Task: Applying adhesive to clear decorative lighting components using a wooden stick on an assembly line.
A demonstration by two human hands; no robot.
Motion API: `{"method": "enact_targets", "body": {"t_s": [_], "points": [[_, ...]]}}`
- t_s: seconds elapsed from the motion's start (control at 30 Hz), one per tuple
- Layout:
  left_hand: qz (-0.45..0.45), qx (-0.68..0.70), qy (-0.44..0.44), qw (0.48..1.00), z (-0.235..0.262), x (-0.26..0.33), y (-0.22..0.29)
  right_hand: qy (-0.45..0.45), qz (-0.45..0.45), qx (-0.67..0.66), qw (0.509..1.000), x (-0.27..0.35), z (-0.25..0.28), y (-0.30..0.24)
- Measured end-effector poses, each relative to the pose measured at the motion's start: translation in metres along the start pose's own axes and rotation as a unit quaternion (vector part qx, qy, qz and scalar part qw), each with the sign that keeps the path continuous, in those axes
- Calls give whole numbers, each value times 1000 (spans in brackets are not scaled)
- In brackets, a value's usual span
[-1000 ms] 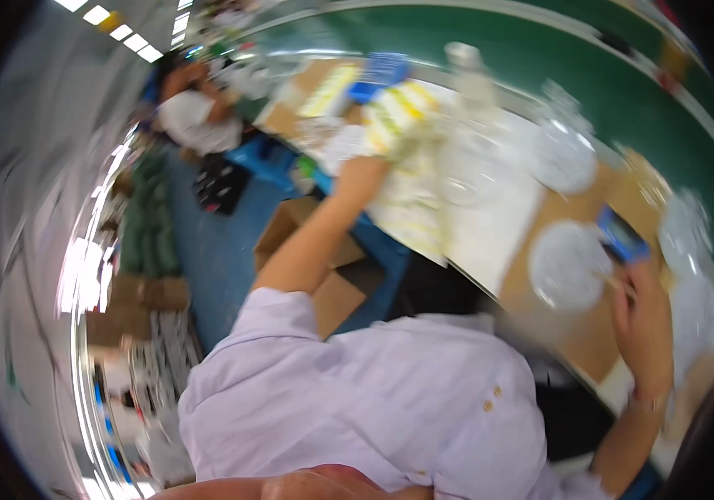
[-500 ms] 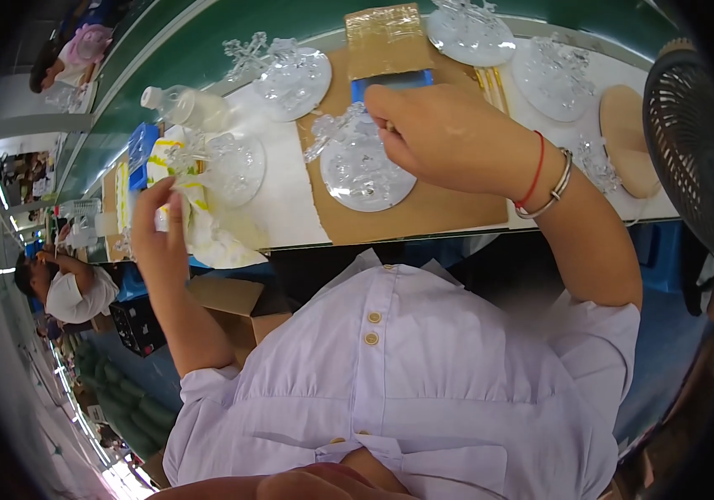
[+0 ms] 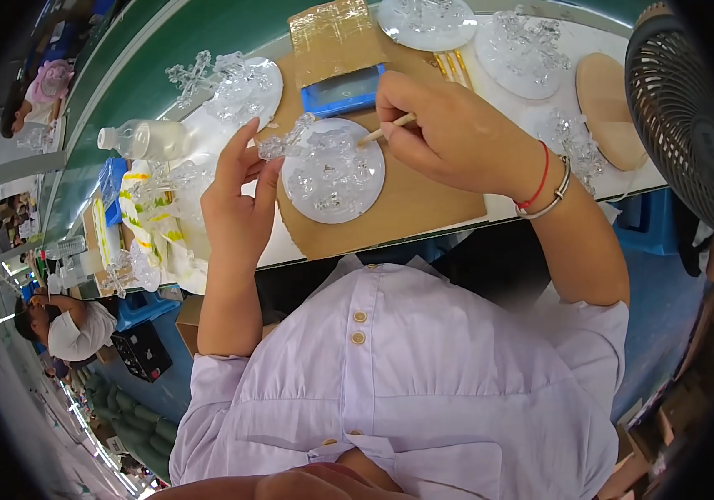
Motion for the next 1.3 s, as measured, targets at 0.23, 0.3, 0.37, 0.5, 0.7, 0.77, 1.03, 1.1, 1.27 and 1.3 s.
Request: {"method": "enact_targets", "body": {"t_s": [0.23,0.3,0.37,0.5,0.7,0.77,1.03,1.1,1.27,1.3], "points": [[13,27,10,999,-4,2,-4,21,-42,-48,998,15,-6,14],[10,27,21,999,-3,1,-4,38,-22,-41,998,17,-8,14],[14,26,15,999,-6,1,-5,53,-5,-33,998,20,-10,13],[42,15,14,999,-4,3,-3,81,31,-35,996,23,-10,13],[63,4,22,998,-4,4,-5,72,34,-52,995,36,-7,24],[58,8,25,998,-5,5,-8,59,17,-63,996,40,-5,29],[46,-12,26,999,-4,5,-6,142,-19,-145,979,62,-6,42],[48,-7,25,999,-4,5,-6,156,-21,-159,975,62,-6,44],[56,-10,25,998,-5,6,-8,135,-32,-156,978,63,-6,45],[55,-10,29,998,-5,7,-9,124,-48,-165,977,64,-6,46]]}}
Point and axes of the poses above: each hand's wrist, its own x-axis away from the middle knuckle, its own z-axis out of the back of the hand, y = z × x, the point moved 6 cm from there along -x, towards the middle knuckle, and after that the axes turned 7 degrees about y, right-handed, at the moved point
